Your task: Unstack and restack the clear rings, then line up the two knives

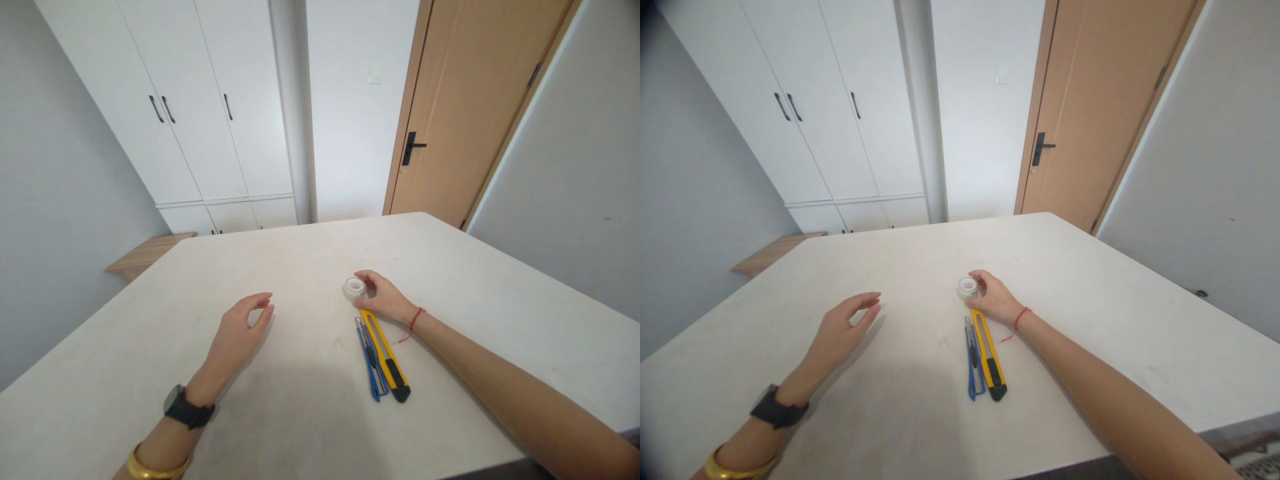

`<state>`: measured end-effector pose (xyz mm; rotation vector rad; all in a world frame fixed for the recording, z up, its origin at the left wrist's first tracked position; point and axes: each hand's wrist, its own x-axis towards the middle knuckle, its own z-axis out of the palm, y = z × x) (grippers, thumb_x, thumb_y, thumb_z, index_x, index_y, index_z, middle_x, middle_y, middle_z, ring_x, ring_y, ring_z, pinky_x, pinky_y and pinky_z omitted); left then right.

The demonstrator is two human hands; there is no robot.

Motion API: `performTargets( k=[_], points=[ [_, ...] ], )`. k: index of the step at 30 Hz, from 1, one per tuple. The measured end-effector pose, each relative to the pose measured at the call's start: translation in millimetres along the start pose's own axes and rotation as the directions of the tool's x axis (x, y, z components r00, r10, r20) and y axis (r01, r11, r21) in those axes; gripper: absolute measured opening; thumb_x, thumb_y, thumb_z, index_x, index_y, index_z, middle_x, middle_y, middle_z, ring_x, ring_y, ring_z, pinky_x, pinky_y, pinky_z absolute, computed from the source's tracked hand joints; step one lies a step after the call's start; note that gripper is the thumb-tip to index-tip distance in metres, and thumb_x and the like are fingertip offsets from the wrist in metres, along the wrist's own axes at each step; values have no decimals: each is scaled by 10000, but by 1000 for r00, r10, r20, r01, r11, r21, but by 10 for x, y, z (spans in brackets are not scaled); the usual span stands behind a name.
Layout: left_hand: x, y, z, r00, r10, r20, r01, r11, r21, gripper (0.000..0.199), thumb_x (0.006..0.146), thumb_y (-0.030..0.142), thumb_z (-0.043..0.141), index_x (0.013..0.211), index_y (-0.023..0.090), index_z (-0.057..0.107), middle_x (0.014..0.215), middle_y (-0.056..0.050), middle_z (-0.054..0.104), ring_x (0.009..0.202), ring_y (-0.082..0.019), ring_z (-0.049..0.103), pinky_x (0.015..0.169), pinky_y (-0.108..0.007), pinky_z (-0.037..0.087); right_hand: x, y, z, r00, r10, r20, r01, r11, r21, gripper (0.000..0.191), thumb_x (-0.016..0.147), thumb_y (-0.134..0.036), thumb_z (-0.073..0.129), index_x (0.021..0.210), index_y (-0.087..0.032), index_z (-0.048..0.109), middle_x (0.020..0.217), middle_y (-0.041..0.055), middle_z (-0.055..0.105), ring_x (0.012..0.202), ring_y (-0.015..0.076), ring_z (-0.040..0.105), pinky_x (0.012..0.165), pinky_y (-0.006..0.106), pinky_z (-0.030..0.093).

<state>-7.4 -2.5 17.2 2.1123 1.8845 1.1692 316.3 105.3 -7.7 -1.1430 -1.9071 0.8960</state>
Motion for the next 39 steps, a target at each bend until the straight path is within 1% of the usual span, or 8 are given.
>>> performTargets(
  k=[6,13,16,21,24,28,33,39],
  points=[
    [-6,12,5,1000,-5,9,5,1000,-11,334,877,445,498,1035,200,662,1027,-66,724,944,-219,682,911,-386,522,-17,-60,17,1000,24,-12,-24,998,-54,568,627,-224,781,1142,-161,549,1124,92,652,994,213,612,940,408,468],
    [-7,8,13,1000,-9,6,9,999,-37,328,879,445,500,1027,200,660,1026,-70,725,934,-215,682,907,-388,523,17,-48,-2,1000,-5,-31,-1,984,-178,531,654,-239,746,1141,-148,557,1082,92,670,906,201,623,850,363,503],
    [-4,14,20,1000,0,3,0,999,-46,325,875,437,505,1027,196,663,1009,-69,727,916,-210,684,898,-382,526,92,27,-76,997,2,-74,-19,972,-234,502,662,-247,732,1129,-159,569,1095,89,673,931,203,629,859,351,506],
    [-5,39,30,999,49,-7,-50,997,-50,318,872,423,517,1023,191,674,978,-64,731,892,-203,687,867,-369,539,339,211,-268,982,65,-180,-123,933,-339,493,660,-253,722,1126,-166,586,1094,94,686,980,216,642,913,349,492],
    [-10,40,32,997,76,-10,-76,996,-38,311,880,414,517,1028,189,673,980,-62,729,893,-200,688,863,-365,540,521,335,-393,964,110,-241,-199,900,-387,519,663,-280,717,1150,-161,583,1128,108,681,999,226,644,918,348,492],
    [-15,37,32,995,103,-4,-103,994,-20,298,893,391,514,1051,187,665,992,-58,725,901,-192,683,867,-355,536,711,486,-518,930,161,-331,-298,857,-419,561,669,-311,707,1191,-155,571,1135,119,679,997,239,647,917,364,491],
    [-23,46,37,992,125,4,-125,992,-9,277,900,367,515,1054,188,660,991,-52,723,901,-185,680,868,-341,535,767,581,-554,912,161,-377,-323,850,-417,586,686,-325,685,1221,-119,561,1151,147,667,1016,262,635,922,380,483],
    [-35,52,40,993,119,17,-118,993,-14,280,897,371,514,1053,189,660,992,-58,723,902,-191,681,867,-344,535,764,600,-533,914,144,-378,-311,848,-428,585,703,-336,675,1235,-126,557,1160,137,667,1015,247,637,926,361,482]
  ],
)
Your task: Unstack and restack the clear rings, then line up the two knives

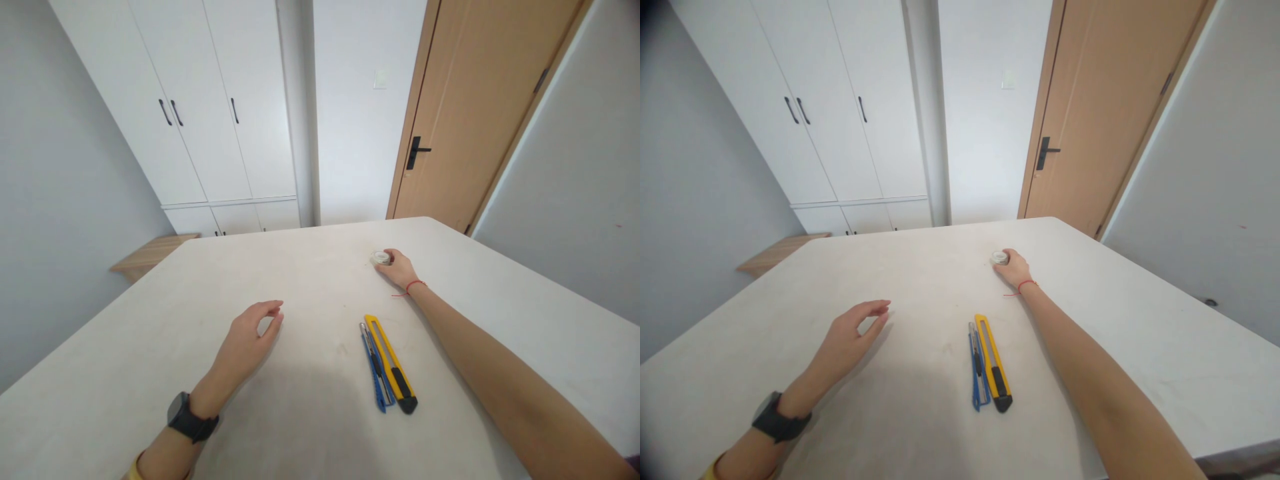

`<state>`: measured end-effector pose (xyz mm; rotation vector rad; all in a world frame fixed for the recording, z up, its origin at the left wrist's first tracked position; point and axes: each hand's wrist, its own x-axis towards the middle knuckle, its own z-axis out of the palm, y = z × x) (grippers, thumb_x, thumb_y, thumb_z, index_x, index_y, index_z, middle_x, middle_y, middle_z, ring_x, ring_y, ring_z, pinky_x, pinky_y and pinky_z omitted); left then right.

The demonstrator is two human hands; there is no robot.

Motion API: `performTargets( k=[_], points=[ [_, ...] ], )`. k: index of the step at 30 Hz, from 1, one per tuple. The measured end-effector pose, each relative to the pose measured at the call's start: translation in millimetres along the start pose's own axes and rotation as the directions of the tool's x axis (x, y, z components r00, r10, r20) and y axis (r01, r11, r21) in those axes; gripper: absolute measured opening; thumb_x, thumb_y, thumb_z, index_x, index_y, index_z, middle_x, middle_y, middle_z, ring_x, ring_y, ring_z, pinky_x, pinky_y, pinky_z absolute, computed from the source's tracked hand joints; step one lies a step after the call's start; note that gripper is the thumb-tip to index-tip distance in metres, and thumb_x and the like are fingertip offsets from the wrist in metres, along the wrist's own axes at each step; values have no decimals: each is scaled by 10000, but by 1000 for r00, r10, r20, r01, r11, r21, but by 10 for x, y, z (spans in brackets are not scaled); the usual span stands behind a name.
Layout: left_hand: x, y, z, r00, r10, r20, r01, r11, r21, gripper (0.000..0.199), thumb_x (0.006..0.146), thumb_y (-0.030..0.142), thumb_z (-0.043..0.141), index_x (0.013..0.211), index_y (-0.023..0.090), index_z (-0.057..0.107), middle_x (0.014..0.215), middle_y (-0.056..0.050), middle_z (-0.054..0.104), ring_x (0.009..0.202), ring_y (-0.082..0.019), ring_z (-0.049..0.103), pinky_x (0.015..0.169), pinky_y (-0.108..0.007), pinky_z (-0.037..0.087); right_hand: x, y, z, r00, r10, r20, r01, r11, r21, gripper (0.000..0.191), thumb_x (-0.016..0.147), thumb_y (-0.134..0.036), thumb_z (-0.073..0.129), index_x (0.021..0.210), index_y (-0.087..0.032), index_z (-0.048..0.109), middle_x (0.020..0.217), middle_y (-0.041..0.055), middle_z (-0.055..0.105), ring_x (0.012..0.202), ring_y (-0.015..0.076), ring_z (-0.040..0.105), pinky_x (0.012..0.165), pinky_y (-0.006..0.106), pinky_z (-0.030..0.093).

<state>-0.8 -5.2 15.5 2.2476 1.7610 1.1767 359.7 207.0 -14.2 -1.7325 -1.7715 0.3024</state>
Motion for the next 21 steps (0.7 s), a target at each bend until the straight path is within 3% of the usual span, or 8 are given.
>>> performTargets(
  k=[21],
  points=[
    [5,3,3,999,-30,17,30,999,-18,302,885,398,511,1051,198,664,988,-62,728,901,-200,685,861,-357,539,-55,-77,-26,1000,-26,13,27,998,-55,567,752,-317,634,1272,-120,526,1221,152,643,1081,275,615,962,399,459]
  ],
)
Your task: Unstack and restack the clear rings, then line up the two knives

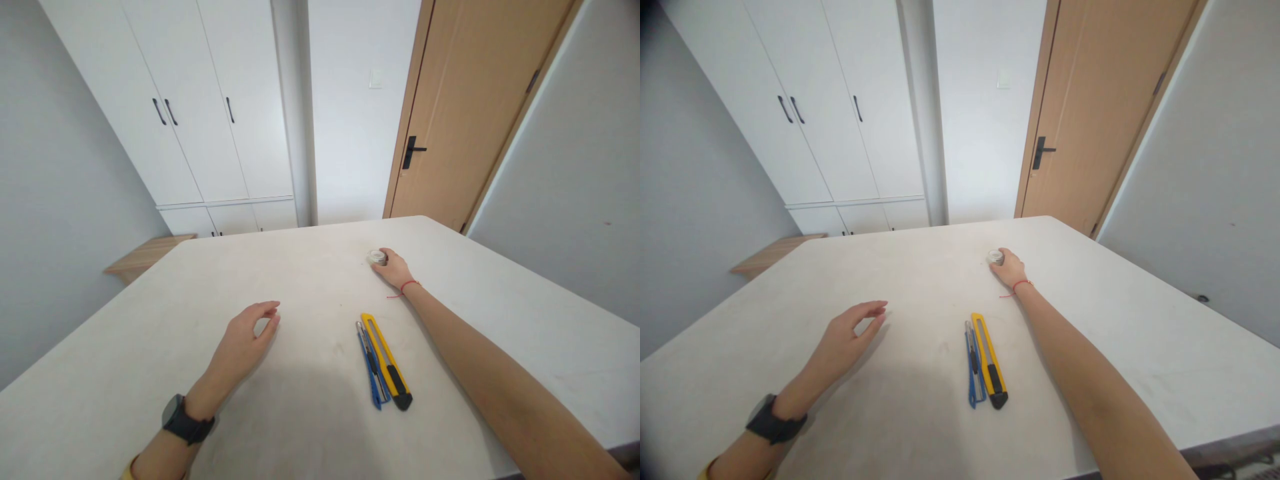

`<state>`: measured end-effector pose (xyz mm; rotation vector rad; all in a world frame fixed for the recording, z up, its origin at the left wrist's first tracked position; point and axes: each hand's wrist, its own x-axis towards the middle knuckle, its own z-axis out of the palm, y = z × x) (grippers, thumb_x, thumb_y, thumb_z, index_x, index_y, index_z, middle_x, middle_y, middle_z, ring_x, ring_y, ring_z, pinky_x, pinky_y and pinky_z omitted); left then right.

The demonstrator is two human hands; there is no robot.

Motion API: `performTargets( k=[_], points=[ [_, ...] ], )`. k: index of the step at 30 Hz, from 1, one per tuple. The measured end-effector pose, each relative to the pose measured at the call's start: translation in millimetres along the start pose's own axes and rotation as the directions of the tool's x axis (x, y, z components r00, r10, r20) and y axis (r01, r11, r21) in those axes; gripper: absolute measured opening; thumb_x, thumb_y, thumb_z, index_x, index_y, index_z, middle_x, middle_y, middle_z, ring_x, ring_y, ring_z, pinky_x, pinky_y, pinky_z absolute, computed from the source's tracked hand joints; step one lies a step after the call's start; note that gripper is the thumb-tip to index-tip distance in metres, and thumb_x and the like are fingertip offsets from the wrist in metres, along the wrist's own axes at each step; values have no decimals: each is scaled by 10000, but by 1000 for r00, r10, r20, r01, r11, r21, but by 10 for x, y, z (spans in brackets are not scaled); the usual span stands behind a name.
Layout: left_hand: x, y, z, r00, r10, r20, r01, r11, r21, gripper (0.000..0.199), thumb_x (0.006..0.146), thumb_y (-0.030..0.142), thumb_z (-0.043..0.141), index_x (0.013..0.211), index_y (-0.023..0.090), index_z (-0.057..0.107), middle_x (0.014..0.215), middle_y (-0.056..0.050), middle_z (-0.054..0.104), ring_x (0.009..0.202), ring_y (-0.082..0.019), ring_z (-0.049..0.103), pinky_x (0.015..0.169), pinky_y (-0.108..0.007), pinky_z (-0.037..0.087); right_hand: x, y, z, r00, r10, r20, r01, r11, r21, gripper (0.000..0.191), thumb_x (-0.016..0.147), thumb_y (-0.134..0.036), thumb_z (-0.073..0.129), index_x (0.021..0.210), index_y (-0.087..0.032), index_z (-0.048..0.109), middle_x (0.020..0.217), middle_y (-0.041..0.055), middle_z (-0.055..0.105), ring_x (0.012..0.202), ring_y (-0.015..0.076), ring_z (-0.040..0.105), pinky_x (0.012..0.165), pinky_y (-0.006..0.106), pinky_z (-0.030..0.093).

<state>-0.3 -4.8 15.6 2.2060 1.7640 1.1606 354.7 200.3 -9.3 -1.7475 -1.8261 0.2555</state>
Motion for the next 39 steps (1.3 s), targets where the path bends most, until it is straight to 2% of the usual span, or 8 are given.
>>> performTargets(
  k=[7,11,15,19,23,26,33,39],
  points=[
    [11,10,-22,1000,-5,4,5,1000,-12,292,884,381,510,1054,198,663,996,-65,726,901,-202,682,877,-377,534,-28,-34,0,1000,22,-21,-20,998,59,700,715,-334,678,1336,-104,453,1284,186,596,1151,311,585,998,449,442],
    [16,-13,-31,1000,-10,-3,10,1000,-22,289,880,378,508,1047,201,664,1006,-66,726,908,-207,685,882,-381,536,-42,-45,-101,995,37,-97,-22,989,144,743,752,-364,635,1393,-93,374,1382,212,496,1184,295,561,1001,413,454],
    [13,-25,-21,1000,-12,-1,12,1000,-18,297,880,385,509,1047,197,666,1015,-68,725,918,-208,684,887,-374,532,-242,-94,-334,980,-113,-166,140,978,157,658,764,-357,609,1350,-102,449,1370,195,504,1223,313,516,1066,467,393],
    [8,-8,-19,1000,-20,23,20,1000,-11,320,878,414,508,1047,196,669,1007,-70,729,908,-211,685,870,-373,539,-915,-271,-576,916,-400,19,395,911,119,534,846,-415,549,1322,-175,520,1372,146,536,1286,305,471,1110,512,336],
    [-3,25,-19,999,-20,38,21,1000,-18,331,880,427,500,1046,196,669,1037,-73,724,916,-212,684,864,-370,544,-1786,-468,-752,757,-557,342,541,828,149,657,869,-514,543,1431,-193,431,1491,137,414,1394,314,341,1137,507,313],
    [-15,46,-7,999,0,54,1,1000,-14,324,884,426,496,1037,201,672,1038,-73,724,910,-211,685,861,-368,544,-2182,-536,-817,678,-605,417,587,787,188,730,855,-526,571,1474,-200,364,1549,117,306,1437,315,246,1171,501,255],
    [-23,14,18,996,12,91,-13,1000,9,310,887,418,495,1011,206,683,1030,-69,726,905,-211,688,845,-363,552,-2313,-583,-754,617,-636,465,630,752,192,538,941,-407,476,1447,-237,415,1549,83,309,1451,288,206,1183,505,228],
    [-17,-17,3,997,-10,72,10,1000,12,339,877,447,500,1031,207,684,1027,-71,730,900,-217,695,832,-361,560,-2316,-579,-741,635,-629,447,613,764,204,471,960,-330,447,1419,-224,461,1520,84,372,1439,256,253,1194,469,226]
  ],
)
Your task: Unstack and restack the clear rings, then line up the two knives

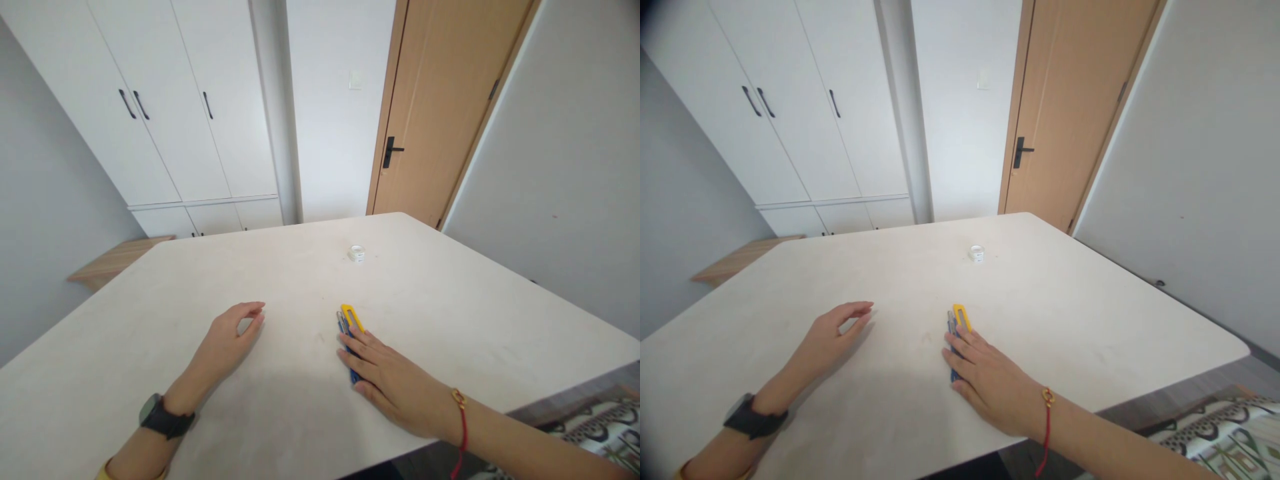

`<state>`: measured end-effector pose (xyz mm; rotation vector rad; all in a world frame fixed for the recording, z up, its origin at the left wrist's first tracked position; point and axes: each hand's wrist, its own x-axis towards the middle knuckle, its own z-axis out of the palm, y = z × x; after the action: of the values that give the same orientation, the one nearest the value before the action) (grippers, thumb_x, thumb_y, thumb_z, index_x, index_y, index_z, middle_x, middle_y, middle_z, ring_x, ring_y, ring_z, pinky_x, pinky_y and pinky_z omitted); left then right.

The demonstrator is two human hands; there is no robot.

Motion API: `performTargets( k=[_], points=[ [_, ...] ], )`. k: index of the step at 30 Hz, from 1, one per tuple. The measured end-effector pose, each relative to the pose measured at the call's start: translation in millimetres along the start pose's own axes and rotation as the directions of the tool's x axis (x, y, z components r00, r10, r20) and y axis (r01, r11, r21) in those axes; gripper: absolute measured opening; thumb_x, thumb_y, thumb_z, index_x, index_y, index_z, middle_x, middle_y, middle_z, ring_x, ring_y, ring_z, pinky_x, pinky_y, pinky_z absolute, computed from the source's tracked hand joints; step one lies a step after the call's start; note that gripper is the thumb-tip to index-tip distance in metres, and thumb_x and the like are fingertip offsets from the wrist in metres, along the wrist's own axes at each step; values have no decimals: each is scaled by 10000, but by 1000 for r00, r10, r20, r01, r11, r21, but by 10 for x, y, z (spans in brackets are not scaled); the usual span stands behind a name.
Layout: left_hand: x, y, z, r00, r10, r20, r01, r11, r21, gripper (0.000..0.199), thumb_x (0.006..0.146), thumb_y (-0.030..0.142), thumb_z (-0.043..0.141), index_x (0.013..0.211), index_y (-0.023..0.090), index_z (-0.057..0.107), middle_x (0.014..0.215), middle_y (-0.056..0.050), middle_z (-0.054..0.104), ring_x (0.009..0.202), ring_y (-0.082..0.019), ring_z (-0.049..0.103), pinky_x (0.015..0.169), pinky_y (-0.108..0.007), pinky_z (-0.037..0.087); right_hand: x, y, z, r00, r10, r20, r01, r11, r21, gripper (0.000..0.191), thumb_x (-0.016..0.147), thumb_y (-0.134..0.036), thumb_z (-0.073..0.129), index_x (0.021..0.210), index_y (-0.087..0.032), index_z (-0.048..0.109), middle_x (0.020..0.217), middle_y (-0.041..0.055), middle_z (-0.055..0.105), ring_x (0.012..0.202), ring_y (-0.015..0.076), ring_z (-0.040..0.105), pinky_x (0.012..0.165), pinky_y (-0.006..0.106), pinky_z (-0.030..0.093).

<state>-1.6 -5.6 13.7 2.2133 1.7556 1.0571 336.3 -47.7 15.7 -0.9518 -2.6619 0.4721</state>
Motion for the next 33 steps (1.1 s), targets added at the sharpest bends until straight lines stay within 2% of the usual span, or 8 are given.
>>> performTargets(
  k=[5,13,17,23,33],
  points=[
    [2,18,-5,1000,-8,12,8,1000,-7,343,873,452,501,1022,204,687,1025,-71,730,901,-220,695,824,-357,564,1,211,-73,997,72,5,-72,997,-22,469,976,-345,403,1411,-182,469,1526,115,354,1437,262,260,1189,487,220],
    [-3,-16,16,1000,6,8,-6,1000,14,328,871,438,507,1011,207,695,1010,-66,735,905,-220,693,855,-371,557,268,932,-239,993,85,-78,-87,996,-16,502,984,-404,368,1399,-145,478,1509,146,376,1424,285,288,1179,527,219],
    [0,-25,18,1000,12,0,-12,1000,24,320,868,436,513,998,212,701,997,-58,739,897,-217,697,848,-368,561,415,1171,-325,994,84,-76,-86,996,-30,509,982,-430,361,1393,-158,487,1508,131,383,1418,279,302,1186,521,203],
    [-3,-29,5,1000,26,10,-26,999,33,323,877,441,507,1010,216,697,1004,-59,736,903,-218,694,856,-363,558,461,1321,-356,995,71,-67,-73,997,-29,525,983,-449,349,1394,-152,485,1514,125,371,1420,262,300,1187,497,207],
    [-14,-3,-12,1000,14,13,-14,1000,18,323,876,447,504,984,209,692,1002,-64,732,912,-221,688,863,-367,548,438,1341,-376,992,94,-81,-92,995,27,522,971,-475,373,1387,-184,499,1507,91,392,1419,261,302,1194,488,191]
  ],
)
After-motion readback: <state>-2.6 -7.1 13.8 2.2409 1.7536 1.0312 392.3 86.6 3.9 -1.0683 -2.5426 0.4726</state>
